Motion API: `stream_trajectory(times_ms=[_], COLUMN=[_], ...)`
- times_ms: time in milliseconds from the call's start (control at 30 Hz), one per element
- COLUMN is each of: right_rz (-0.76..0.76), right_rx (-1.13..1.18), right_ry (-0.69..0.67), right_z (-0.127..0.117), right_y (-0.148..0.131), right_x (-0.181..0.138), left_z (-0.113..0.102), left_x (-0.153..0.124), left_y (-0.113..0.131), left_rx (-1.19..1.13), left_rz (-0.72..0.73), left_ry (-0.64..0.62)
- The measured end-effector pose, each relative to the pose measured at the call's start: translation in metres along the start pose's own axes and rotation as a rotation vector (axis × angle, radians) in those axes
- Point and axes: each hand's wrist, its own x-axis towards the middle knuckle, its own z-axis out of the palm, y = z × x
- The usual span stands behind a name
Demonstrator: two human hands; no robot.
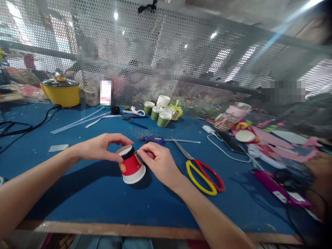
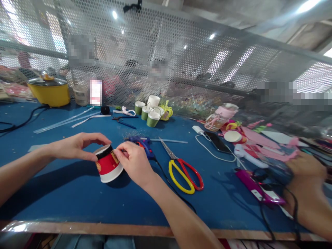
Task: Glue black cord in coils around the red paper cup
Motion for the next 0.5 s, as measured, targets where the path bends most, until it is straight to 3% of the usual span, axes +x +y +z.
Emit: stream_trajectory(times_ms=[500], right_rz=[0.023], right_rx=[0.044], right_ry=[-0.026], right_z=[0.0063], right_y=[0.0032], right_x=[-0.0008], left_z=[-0.0011], left_x=[-0.0006], left_y=[-0.0008], left_rx=[-0.085], left_rz=[-0.006], left_ry=[-0.050])
